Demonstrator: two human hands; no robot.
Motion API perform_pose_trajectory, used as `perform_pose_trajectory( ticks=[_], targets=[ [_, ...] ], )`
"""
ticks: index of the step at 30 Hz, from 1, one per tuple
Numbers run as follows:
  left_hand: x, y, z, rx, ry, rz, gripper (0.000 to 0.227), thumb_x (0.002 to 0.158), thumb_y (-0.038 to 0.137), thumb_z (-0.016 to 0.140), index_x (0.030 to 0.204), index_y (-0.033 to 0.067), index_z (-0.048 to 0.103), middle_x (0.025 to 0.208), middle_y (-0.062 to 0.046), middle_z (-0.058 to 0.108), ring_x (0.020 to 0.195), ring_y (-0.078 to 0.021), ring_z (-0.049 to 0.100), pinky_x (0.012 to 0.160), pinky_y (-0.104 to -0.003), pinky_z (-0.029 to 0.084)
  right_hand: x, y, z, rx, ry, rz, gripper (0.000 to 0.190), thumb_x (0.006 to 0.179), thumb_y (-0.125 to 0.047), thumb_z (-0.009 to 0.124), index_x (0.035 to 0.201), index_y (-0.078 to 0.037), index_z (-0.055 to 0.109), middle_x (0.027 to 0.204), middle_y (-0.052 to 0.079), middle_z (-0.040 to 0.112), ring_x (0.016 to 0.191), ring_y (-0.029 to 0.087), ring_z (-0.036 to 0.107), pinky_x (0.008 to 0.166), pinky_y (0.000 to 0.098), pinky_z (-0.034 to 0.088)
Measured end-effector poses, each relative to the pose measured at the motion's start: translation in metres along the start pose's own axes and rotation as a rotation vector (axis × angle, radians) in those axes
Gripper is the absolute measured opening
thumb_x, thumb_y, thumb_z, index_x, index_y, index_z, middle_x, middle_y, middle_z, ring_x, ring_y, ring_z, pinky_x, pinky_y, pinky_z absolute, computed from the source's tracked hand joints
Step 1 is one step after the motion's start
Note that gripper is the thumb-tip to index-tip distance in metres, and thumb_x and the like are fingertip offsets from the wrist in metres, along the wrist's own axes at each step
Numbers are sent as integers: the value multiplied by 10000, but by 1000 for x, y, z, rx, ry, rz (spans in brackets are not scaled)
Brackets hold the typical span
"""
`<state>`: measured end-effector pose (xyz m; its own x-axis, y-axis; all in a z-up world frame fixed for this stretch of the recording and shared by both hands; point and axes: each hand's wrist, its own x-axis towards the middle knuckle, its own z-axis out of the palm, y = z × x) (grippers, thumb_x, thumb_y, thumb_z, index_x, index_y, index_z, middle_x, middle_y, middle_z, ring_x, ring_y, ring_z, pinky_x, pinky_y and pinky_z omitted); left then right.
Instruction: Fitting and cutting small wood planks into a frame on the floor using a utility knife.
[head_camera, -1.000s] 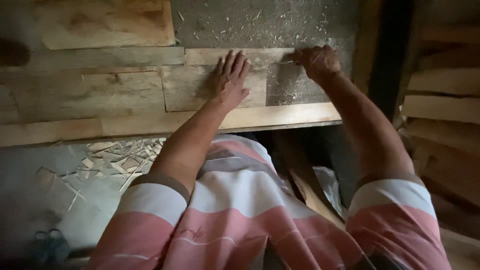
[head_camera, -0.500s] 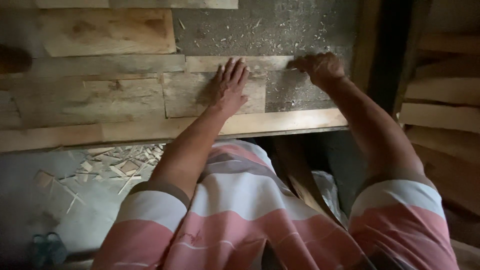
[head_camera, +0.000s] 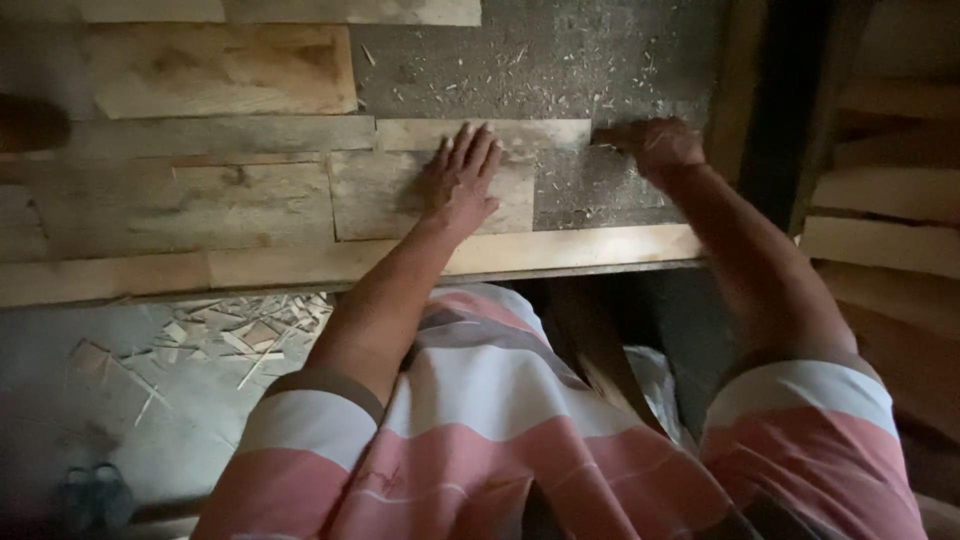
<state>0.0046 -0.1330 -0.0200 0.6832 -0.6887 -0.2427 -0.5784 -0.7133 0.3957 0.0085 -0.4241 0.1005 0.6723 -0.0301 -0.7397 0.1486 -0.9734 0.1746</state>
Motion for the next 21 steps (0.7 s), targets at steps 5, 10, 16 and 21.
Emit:
perform_pose_trajectory(
  ticks=[5, 10, 16, 21],
  targets=[
    [1, 0, 9, 19, 26, 25, 975, 888, 503, 732, 1612, 60, 252, 1697, -160, 122, 1554, -404, 84, 1254, -582, 108, 31, 45, 63, -118, 60, 24, 695, 1025, 51, 470, 1487, -467, 510, 1502, -39, 578, 1202, 327, 678, 878, 549, 595],
    [-4, 5, 2, -15, -32, 1, 1013, 863, 479, 772, 1632, 65, 260, 1718, -155, 130, 1579, -398, 86, 1276, -567, 113, 32, 67, 75, -251, -28, 57, 507, 1068, -90, 584, 1508, -343, 601, 1399, 47, 733, 1152, 315, 756, 1063, 571, 533],
    [-2, 3, 11, -7, 65, 8, 1029, 824, 461, 801, 1611, 62, 272, 1698, -160, 129, 1560, -402, 95, 1252, -597, 82, 35, 105, 110, -36, 345, -25, 754, 611, 24, 727, 1326, -197, 635, 1279, 32, 720, 1005, 312, 716, 623, 631, 573],
    [-3, 5, 0, 4, 30, -14, 1047, 844, 490, 765, 1629, 47, 233, 1710, -149, 112, 1574, -371, 79, 1269, -561, 67, 71, 36, 132, -415, 317, 28, 288, 1064, -267, 460, 955, -108, 674, 814, 76, 659, 540, 114, 571, 370, 303, 478]
  ],
)
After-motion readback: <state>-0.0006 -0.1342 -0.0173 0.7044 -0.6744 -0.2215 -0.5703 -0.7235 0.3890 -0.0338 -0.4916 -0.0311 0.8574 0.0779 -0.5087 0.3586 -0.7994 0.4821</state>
